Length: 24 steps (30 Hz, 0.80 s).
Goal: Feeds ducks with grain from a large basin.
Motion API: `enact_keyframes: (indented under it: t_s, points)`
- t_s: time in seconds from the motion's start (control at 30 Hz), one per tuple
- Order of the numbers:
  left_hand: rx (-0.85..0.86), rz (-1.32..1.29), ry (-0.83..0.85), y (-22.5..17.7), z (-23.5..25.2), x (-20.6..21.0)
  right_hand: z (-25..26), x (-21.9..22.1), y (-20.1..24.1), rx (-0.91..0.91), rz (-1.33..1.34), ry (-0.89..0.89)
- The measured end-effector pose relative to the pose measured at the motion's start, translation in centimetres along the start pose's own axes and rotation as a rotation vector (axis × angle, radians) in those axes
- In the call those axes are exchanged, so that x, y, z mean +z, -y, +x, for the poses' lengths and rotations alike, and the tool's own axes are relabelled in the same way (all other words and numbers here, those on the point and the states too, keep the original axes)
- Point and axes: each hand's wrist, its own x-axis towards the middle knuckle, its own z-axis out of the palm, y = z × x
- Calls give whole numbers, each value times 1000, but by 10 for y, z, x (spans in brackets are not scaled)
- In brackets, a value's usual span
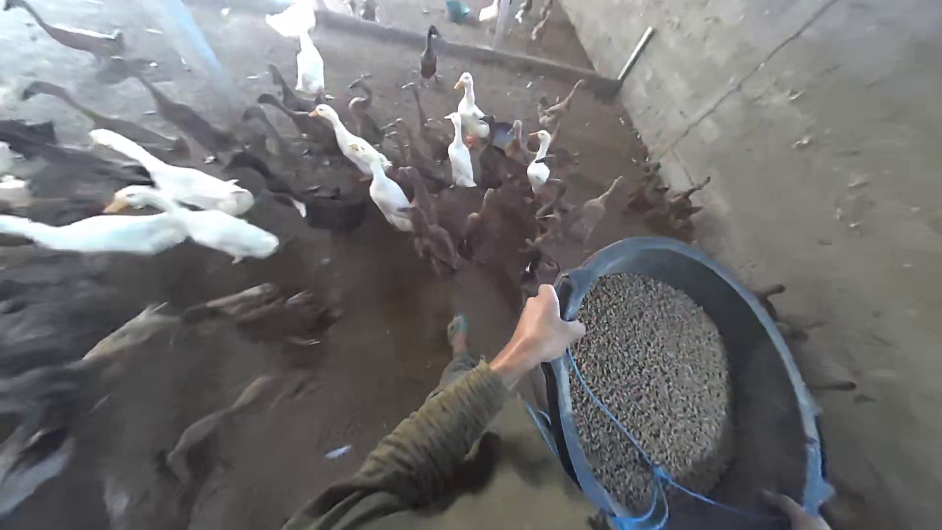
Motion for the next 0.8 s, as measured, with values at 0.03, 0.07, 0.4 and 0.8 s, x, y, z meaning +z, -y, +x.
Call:
enact_keyframes:
  t_s: [0.03,0.07,0.4,0.8]
  points:
    - [15,7,6,-3,39,-19,14,31,22,-4,0,-13]
    - [35,16,19,-7,79,-39,24,61,43,-11,12,-25]
    - [75,59,70,-118,385,-204,118,255,294,-23,79,-112]
    - [-114,36,-25,-204,805,-320,387,521,609,-15,-106,-4]
